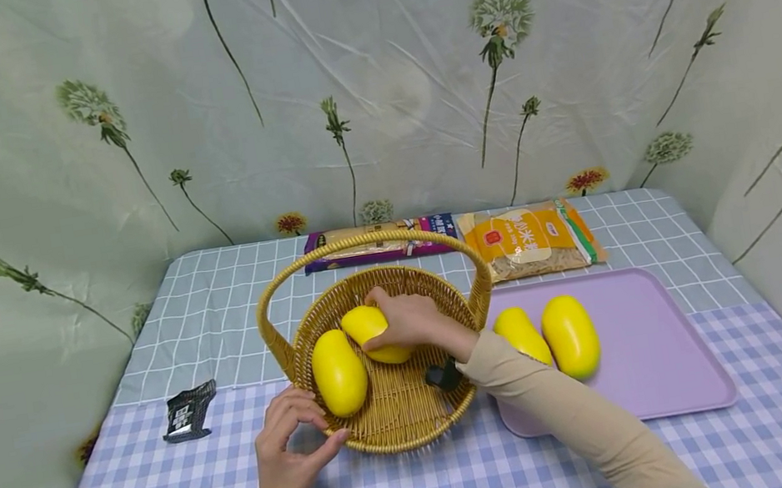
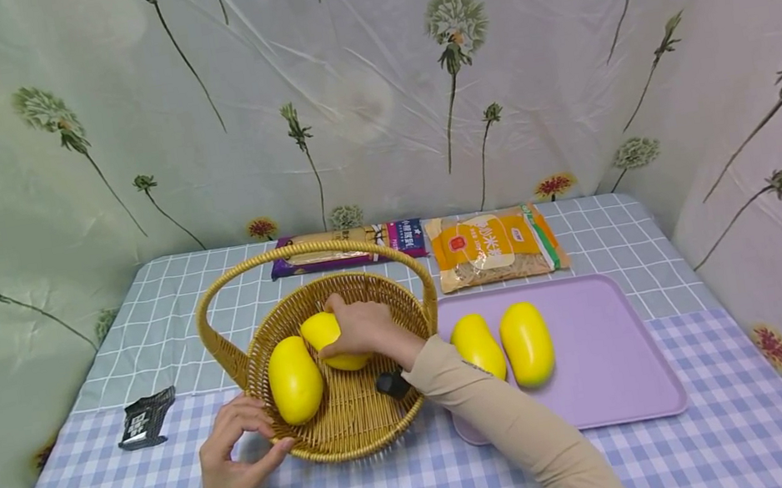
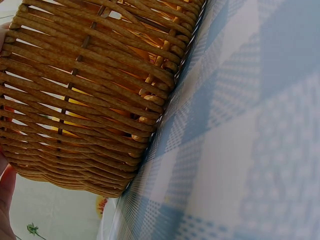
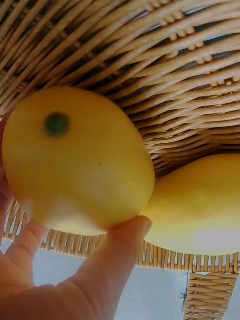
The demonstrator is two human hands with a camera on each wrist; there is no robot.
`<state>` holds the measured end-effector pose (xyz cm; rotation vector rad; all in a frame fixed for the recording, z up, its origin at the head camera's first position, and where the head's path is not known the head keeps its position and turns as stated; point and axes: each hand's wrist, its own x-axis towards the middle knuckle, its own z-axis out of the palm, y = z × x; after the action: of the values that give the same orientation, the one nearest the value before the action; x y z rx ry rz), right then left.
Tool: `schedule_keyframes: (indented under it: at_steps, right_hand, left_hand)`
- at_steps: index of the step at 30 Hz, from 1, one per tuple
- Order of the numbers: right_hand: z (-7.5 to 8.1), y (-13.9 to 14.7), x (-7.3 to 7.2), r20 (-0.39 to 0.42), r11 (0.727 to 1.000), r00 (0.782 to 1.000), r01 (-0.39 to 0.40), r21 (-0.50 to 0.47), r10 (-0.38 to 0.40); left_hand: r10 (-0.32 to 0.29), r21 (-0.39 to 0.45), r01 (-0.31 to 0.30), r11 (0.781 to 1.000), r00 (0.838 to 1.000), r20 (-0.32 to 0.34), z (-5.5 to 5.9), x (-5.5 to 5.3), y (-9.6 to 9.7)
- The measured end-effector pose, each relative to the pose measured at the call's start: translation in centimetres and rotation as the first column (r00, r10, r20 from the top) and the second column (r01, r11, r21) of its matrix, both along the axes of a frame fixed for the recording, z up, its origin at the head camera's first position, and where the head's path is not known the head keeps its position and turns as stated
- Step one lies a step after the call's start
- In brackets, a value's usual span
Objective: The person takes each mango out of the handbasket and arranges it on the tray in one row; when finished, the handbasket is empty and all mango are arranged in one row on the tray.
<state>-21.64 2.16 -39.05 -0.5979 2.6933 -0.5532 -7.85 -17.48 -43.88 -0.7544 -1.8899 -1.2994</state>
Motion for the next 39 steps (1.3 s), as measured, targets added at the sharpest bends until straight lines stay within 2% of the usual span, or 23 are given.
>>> schedule_keyframes:
  at_steps: [9, 22, 31, 39]
  right_hand:
    - [0.7, 0.7, 0.2, 0.039, 0.999, 0.999, -0.011, 0.032, 0.010]
    - [1.0, 1.6, 0.4, 0.029, 0.997, 0.999, -0.045, 0.067, 0.043]
    - [2.3, 2.5, 1.2, -0.006, 0.998, 0.998, -0.057, -0.002, 0.057]
    - [3.2, 3.2, 2.6, -0.042, 0.991, 0.996, -0.081, -0.104, 0.077]
  left_hand:
    - [-0.005, 0.004, 0.005, 1.000, 1.000, -0.009, -0.1, 0.0, 0.0]
    - [-0.007, 0.005, 0.007, 1.000, 1.000, -0.020, -0.2, -0.1, 0.0]
    - [-0.004, 0.009, 0.004, 1.000, 0.999, -0.037, -0.3, -0.3, -0.1]
    - [-0.006, 0.011, 0.006, 1.000, 0.999, -0.036, -0.3, -0.2, 0.0]
